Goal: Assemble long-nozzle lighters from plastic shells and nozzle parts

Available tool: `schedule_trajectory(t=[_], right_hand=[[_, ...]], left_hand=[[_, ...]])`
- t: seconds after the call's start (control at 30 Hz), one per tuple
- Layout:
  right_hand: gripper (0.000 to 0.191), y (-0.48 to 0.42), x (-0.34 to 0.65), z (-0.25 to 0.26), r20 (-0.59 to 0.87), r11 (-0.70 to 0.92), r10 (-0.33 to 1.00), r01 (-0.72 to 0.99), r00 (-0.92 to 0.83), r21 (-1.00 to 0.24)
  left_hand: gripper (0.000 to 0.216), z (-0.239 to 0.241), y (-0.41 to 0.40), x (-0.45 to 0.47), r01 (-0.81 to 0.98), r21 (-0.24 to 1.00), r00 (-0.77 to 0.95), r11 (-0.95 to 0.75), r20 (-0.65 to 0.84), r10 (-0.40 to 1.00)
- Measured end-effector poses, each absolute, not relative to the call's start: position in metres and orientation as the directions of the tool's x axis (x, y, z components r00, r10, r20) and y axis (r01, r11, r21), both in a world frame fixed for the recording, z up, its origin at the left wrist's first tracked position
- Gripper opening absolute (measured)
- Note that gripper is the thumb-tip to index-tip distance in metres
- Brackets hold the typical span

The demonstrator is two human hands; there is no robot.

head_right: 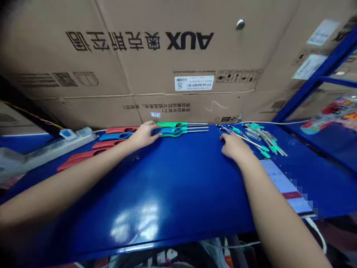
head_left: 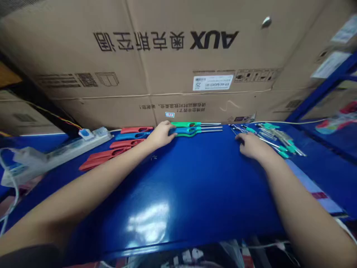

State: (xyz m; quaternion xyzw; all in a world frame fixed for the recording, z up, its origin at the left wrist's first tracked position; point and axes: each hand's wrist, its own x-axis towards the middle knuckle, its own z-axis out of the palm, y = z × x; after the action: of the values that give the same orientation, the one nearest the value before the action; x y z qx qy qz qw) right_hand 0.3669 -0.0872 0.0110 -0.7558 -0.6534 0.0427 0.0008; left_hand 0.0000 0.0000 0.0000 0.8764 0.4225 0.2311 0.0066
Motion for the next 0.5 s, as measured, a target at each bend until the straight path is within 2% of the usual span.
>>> schedule_trajectory(t=[0.3, 0.5], right_hand=[[0.049, -0.084, 0.373, 0.008, -0.023, -0.168, 0.986, 0.984, 0.167, -0.053], [0.044, -0.084, 0.373, 0.004, 0.060, -0.140, 0.988, 0.988, 0.144, -0.065]], left_hand=[[0.035, 0.005, -0.010, 0.001, 0.736, 0.193, 0.514, -0.649, 0.465, 0.721], [0.031, 0.009, -0.021, 0.002, 0.737, 0.158, 0.539, -0.657, 0.449, 0.713]])
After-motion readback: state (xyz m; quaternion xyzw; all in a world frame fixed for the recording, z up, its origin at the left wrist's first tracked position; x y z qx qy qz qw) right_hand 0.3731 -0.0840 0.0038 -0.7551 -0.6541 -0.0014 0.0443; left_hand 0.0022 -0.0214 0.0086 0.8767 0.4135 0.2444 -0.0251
